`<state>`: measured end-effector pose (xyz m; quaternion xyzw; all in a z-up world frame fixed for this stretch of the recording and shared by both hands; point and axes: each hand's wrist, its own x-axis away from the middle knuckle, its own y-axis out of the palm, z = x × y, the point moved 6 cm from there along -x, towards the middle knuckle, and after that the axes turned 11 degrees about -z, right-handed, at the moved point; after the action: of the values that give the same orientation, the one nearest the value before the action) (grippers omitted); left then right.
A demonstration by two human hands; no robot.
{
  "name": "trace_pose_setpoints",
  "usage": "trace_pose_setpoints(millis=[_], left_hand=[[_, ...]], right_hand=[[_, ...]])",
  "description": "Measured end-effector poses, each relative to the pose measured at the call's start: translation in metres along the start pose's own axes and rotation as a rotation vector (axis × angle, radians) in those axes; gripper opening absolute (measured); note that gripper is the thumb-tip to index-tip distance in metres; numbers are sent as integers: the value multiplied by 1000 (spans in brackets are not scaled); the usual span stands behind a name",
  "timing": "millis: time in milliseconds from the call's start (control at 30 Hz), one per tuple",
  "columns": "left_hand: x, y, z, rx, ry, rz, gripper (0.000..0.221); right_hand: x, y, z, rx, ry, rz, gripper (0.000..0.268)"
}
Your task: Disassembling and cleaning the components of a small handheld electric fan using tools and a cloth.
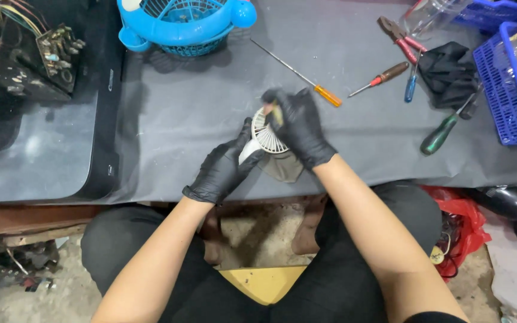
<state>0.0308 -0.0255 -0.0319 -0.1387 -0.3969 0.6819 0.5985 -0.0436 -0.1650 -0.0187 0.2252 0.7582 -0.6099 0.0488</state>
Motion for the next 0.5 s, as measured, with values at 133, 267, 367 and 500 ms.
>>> trace_pose_setpoints(millis=[133,267,367,500], left_hand=[[0,-2,0,22,1,31,59],[-20,22,-31,18,-33,16,53],[-5,-6,5,67,9,-26,65],[-11,2,-6,29,-19,-21,63]], right_hand=[[1,0,2,21,21,110,25],[19,18,-26,-51,-184,2,22],[15,-14,40,81,23,177,31],[34,2,15,-38,78,123,37]])
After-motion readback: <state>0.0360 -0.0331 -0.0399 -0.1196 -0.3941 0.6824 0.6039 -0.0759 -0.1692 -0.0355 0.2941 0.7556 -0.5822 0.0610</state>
